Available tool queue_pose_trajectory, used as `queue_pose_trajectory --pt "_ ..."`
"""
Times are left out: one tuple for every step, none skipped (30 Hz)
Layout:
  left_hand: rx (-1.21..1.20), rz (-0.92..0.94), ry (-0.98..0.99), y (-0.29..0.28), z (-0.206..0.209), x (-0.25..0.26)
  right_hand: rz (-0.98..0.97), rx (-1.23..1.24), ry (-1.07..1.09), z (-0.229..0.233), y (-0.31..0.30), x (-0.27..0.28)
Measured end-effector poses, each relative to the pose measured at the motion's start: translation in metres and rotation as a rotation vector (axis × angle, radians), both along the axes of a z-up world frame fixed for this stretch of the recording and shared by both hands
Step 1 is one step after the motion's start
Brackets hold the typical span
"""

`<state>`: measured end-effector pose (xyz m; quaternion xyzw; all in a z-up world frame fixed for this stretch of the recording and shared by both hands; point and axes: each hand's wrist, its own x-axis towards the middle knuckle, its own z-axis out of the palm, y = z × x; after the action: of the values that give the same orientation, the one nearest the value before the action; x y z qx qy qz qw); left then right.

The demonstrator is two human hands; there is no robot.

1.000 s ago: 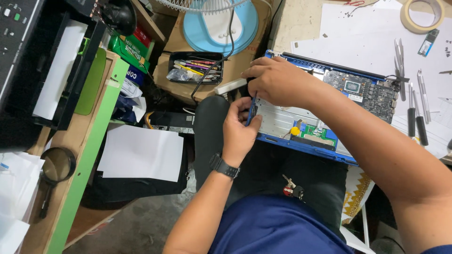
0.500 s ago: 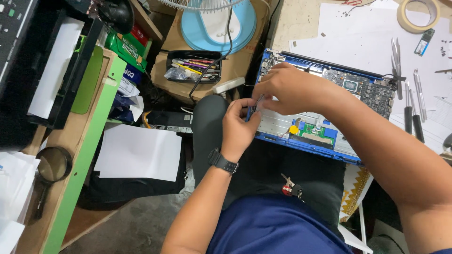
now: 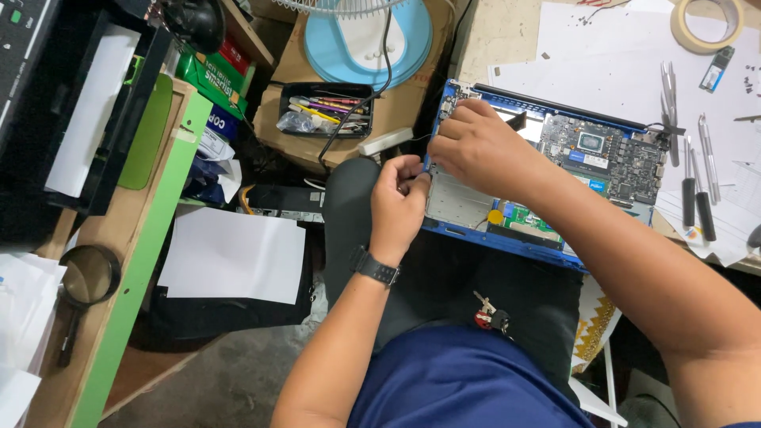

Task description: The person is repairing a disassembled laptop resting on their lap. They use a black pen to point at and manipulate components on the motherboard, then use a soldering iron to work on the circuit board.

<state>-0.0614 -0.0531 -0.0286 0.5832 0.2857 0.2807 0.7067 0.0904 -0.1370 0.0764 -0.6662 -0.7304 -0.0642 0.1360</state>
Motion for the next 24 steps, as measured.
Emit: queue_pose_trajectory --pt "0.001 0.001 0.000 0.001 0.002 0.001 0.001 0.001 0.000 -0.001 0.000 0.000" --pt "0.029 -0.002 0.004 0.001 0.003 0.002 0.002 0.012 -0.014 -0.002 0.000 -0.001" --pt "0.058 -0.004 0.008 0.001 0.005 0.003 0.003 0.024 -0.027 -0.003 0.000 -0.001" --pt "0.059 -0.005 0.007 0.001 0.003 0.003 0.002 0.025 -0.028 -0.003 0.000 -0.001" --pt "0.059 -0.008 0.028 0.002 0.001 0.004 0.005 0.035 -0.021 -0.004 0.000 -0.001" --pt "0.058 -0.012 0.050 0.001 -0.001 0.004 0.007 0.045 -0.014 -0.005 -0.001 -0.001" --pt "0.057 -0.013 0.051 0.001 0.001 0.005 0.006 0.044 -0.014 -0.005 -0.001 -0.001" --pt "0.053 -0.004 0.052 0.001 0.003 0.005 0.005 0.050 -0.006 -0.005 -0.002 -0.001" --pt "0.049 0.004 0.053 0.000 0.004 0.005 0.004 0.057 0.003 -0.006 -0.002 -0.001" --pt "0.049 0.004 0.053 0.000 0.002 0.006 0.005 0.057 0.002 -0.006 -0.002 0.000" --pt "0.006 -0.003 0.048 0.001 0.000 0.006 0.002 0.056 0.011 -0.005 -0.003 0.000" --pt "-0.036 -0.010 0.043 0.001 -0.002 0.007 0.000 0.055 0.021 -0.005 -0.003 0.000" --pt "-0.035 -0.009 0.043 0.002 -0.005 0.008 0.001 0.055 0.021 -0.005 -0.003 -0.001" --pt "-0.023 0.000 0.020 0.002 -0.008 0.009 -0.013 0.052 0.035 -0.006 -0.003 -0.002" --pt "-0.010 0.009 -0.004 0.003 -0.011 0.010 -0.027 0.048 0.050 -0.006 -0.003 -0.003" --pt "-0.010 0.008 -0.004 0.003 -0.013 0.011 -0.028 0.048 0.049 -0.007 -0.003 -0.003" --pt "-0.041 0.009 -0.023 0.003 -0.015 0.011 -0.050 0.045 0.052 -0.007 -0.002 -0.004" --pt "-0.074 0.011 -0.040 0.002 -0.016 0.011 -0.071 0.042 0.055 -0.008 -0.002 -0.005" --pt "-0.075 0.010 -0.039 0.003 -0.016 0.012 -0.071 0.041 0.056 -0.010 -0.003 -0.005" --pt "-0.100 0.001 -0.038 0.003 -0.015 0.012 -0.088 0.037 0.057 -0.013 -0.002 -0.005" --pt "-0.125 -0.007 -0.036 0.004 -0.014 0.012 -0.105 0.034 0.059 -0.015 -0.002 -0.006" --pt "-0.125 -0.006 -0.037 0.004 -0.015 0.013 -0.104 0.034 0.058 -0.014 -0.002 -0.006" --pt "-0.136 -0.003 -0.043 0.005 -0.016 0.014 -0.119 0.024 0.060 -0.013 -0.002 -0.007" --pt "-0.146 0.002 -0.049 0.005 -0.017 0.014 -0.134 0.014 0.064 -0.012 -0.002 -0.008"
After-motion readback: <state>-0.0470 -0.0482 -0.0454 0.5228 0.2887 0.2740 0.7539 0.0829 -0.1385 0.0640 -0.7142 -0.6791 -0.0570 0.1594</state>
